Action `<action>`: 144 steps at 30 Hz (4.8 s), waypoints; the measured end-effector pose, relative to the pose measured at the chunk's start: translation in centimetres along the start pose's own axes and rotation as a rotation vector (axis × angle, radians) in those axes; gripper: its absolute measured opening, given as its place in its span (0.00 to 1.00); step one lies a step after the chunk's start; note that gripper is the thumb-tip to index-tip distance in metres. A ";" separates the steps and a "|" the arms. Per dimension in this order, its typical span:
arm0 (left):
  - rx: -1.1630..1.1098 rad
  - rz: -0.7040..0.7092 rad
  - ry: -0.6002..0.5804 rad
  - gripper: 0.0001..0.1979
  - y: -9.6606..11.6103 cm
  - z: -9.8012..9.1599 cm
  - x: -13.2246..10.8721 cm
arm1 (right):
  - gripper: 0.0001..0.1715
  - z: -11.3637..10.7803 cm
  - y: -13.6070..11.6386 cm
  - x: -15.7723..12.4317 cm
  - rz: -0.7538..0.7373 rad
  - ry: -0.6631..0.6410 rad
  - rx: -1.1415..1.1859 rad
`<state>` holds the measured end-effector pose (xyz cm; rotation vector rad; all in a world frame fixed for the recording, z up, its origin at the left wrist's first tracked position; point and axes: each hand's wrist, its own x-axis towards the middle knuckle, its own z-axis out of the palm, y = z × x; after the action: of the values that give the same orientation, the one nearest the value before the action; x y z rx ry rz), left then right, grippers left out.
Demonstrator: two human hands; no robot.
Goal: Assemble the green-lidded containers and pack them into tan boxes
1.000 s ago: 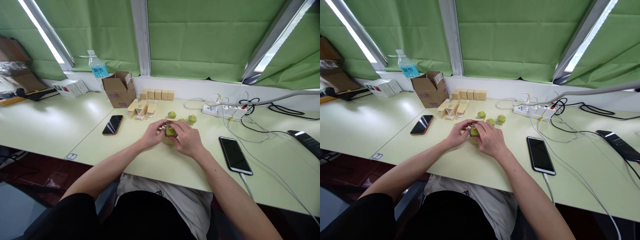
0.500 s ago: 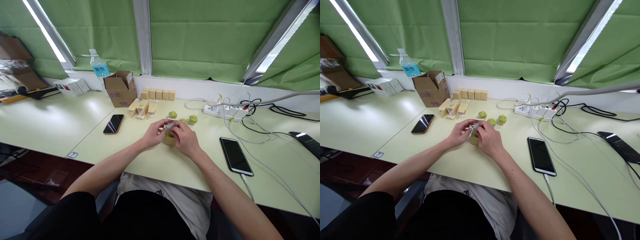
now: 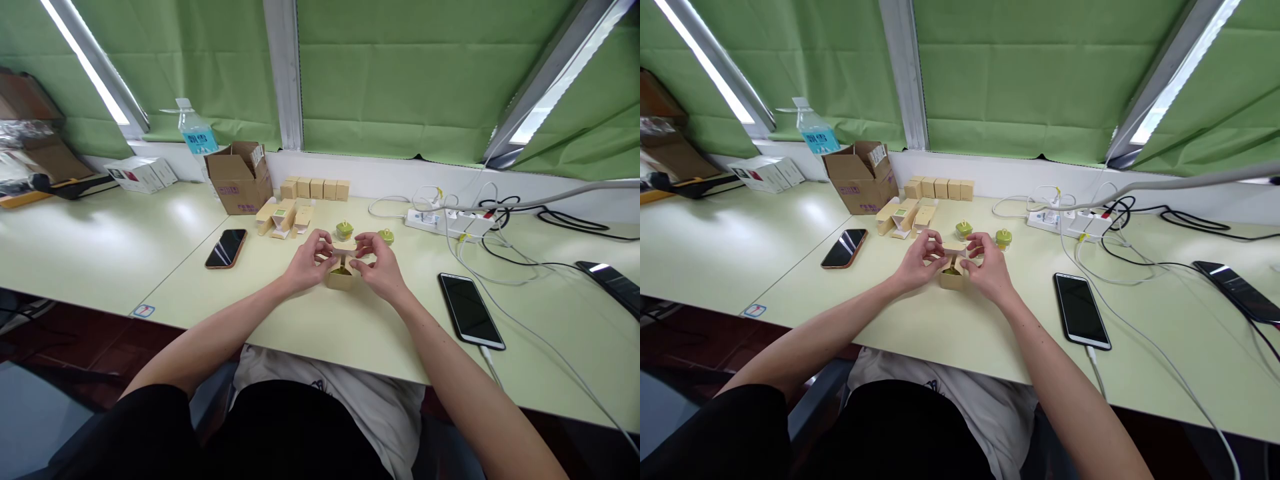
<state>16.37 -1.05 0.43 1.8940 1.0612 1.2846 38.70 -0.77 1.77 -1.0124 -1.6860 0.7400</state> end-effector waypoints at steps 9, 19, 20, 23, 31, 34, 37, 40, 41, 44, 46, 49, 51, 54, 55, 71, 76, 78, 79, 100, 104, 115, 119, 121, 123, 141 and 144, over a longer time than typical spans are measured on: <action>0.058 0.088 0.009 0.07 0.8 -0.3 0.1 | 0.16 -0.1 -0.4 0.1 0.016 -0.135 0.169; 0.105 0.243 -0.083 0.07 0.7 -1.6 0.3 | 0.10 -0.4 -0.7 -0.2 -0.111 -0.154 0.100; 0.088 0.260 -0.137 0.08 0.8 -2.0 0.4 | 0.09 -0.4 -0.7 -0.3 -0.122 -0.155 0.093; 0.046 0.295 -0.266 0.11 1.0 -3.0 0.7 | 0.07 -0.3 -0.6 -0.4 -0.144 -0.151 0.088; 0.121 0.336 -0.291 0.07 1.4 -3.4 1.0 | 0.03 -0.1 -0.5 -0.6 -0.200 -0.150 0.051; 0.134 0.374 -0.277 0.07 1.4 -3.4 1.0 | 0.03 -0.1 -0.5 -0.6 -0.216 -0.150 0.053; 0.161 0.409 -0.288 0.07 1.2 -3.5 1.0 | 0.05 -0.1 -0.4 -0.6 -0.236 -0.144 0.050; 0.182 0.451 -0.290 0.06 0.9 -3.7 1.1 | 0.07 -0.1 0.0 -0.5 -0.271 -0.122 0.053; 0.186 0.465 -0.285 0.06 0.7 -3.7 1.1 | 0.07 -0.1 0.1 -0.5 -0.284 -0.118 0.050; 0.198 0.495 -0.282 0.05 0.4 -3.6 1.1 | 0.09 -0.2 0.4 -0.5 -0.309 -0.137 0.009; 0.202 0.509 -0.290 0.06 0.4 -3.5 1.1 | 0.10 -0.2 0.4 -0.5 -0.316 -0.159 -0.025; 0.221 0.504 -0.302 0.08 0.8 -3.3 0.9 | 0.10 -0.2 0.4 -0.6 -0.338 -0.166 -0.060; 0.270 0.467 -0.302 0.08 1.3 -3.3 0.8 | 0.10 -0.2 0.3 -0.6 -0.356 -0.161 -0.074; 0.420 0.328 -0.290 0.20 2.1 -3.2 0.8 | 0.09 -0.2 0.0 -0.7 -0.391 -0.146 -0.079; 0.480 0.272 -0.295 0.26 2.4 -3.2 0.8 | 0.09 -0.2 -0.2 -0.8 -0.407 -0.130 -0.078; 0.646 -0.063 -0.073 0.31 1.6 -9.3 13.0 | 0.09 -1.8 -3.2 -1.2 -0.577 0.182 -0.034; 0.834 -0.081 0.027 0.30 -2.1 -12.6 21.2 | 0.09 -1.4 -3.2 -1.4 -0.600 0.158 -0.026; 0.933 -0.172 -0.005 0.33 -3.7 -12.7 22.7 | 0.10 -1.3 -3.2 -1.4 -0.605 0.141 -0.024; 0.989 -0.220 -0.031 0.33 -4.5 -12.6 23.2 | 0.10 -1.3 -3.3 -1.5 -0.609 0.133 -0.022; 1.192 -0.275 -0.005 0.28 -4.5 -11.2 19.9 | 0.10 -0.4 -3.1 -2.3 -0.632 0.031 -0.137; 1.244 -0.216 -0.052 0.30 -3.1 -9.5 14.8 | 0.09 0.1 -2.1 -2.3 -0.623 0.000 -0.252; 1.191 -0.292 0.004 0.34 -2.3 -4.9 10.0 | 0.10 0.8 0.2 -2.2 -0.443 -0.171 -0.500; 0.777 -0.298 0.134 0.32 -0.2 -5.9 8.3 | 0.11 0.7 0.1 -1.8 -0.385 -0.086 -0.439; 0.447 -0.283 0.162 0.29 1.0 -5.8 7.1 | 0.15 0.6 -0.1 -1.7 -0.356 -0.048 -0.364; 0.167 -0.256 0.140 0.27 2.3 -5.2 5.8 | 0.21 0.7 -0.4 -1.6 -0.333 -0.016 -0.266; -0.242 -0.065 -0.076 0.43 3.6 0.3 0.0 | 0.36 -0.3 -1.6 -1.6 -0.392 -0.094 -0.036; -0.120 -0.008 -0.070 0.41 3.0 0.3 -0.3 | 0.36 -0.6 -1.5 -1.5 -0.407 -0.109 0.002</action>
<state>17.43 -2.79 2.66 1.8293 0.9340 1.2399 39.10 -2.83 2.56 -0.6049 -1.9061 0.5342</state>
